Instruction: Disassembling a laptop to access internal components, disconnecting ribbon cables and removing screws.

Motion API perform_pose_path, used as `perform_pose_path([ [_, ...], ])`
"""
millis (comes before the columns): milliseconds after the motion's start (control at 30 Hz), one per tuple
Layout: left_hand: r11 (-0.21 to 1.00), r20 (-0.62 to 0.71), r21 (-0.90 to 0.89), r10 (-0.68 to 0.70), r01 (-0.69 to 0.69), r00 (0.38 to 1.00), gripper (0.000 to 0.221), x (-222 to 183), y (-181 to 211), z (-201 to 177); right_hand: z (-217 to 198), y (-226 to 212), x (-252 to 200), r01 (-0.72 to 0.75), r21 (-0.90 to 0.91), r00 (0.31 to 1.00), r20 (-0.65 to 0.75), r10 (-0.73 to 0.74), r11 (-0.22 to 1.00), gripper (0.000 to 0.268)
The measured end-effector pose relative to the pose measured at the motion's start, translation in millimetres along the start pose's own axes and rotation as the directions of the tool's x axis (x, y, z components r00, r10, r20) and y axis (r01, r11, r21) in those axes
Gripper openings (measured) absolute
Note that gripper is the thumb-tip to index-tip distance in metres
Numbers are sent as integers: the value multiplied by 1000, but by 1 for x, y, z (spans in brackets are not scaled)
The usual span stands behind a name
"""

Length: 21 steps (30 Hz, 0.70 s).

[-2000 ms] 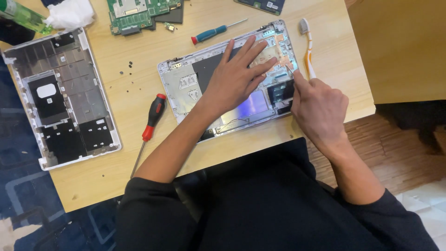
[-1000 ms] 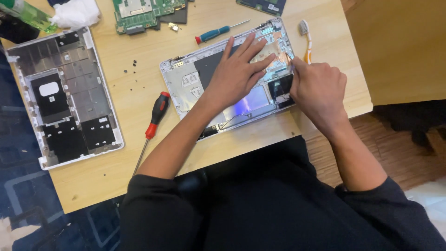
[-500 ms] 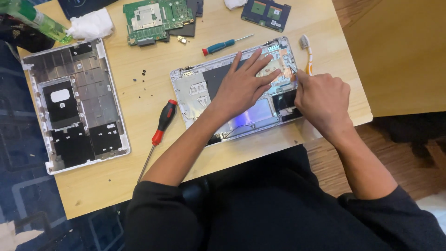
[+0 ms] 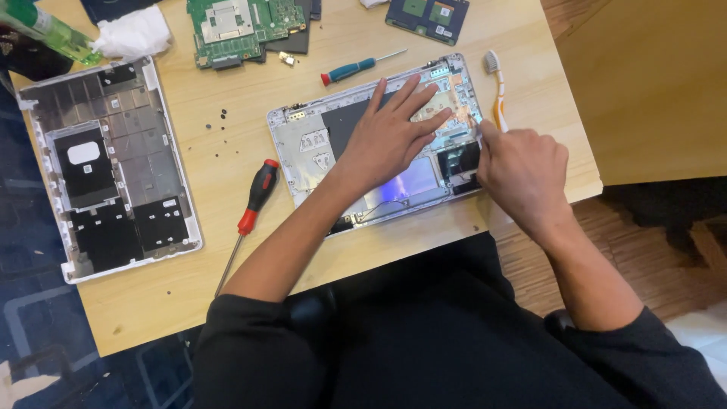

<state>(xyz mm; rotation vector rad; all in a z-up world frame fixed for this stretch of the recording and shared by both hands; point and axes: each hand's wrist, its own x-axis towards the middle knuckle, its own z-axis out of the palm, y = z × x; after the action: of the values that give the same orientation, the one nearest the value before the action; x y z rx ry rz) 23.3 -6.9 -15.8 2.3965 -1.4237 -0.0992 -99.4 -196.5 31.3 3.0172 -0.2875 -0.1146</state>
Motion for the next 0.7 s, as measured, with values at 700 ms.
perform_pose_path([
  [700, 1000, -28, 8, 10, -10, 1000, 41, -3, 4, -3, -10, 4, 22, -15, -5, 990, 142, 15, 1000, 29],
])
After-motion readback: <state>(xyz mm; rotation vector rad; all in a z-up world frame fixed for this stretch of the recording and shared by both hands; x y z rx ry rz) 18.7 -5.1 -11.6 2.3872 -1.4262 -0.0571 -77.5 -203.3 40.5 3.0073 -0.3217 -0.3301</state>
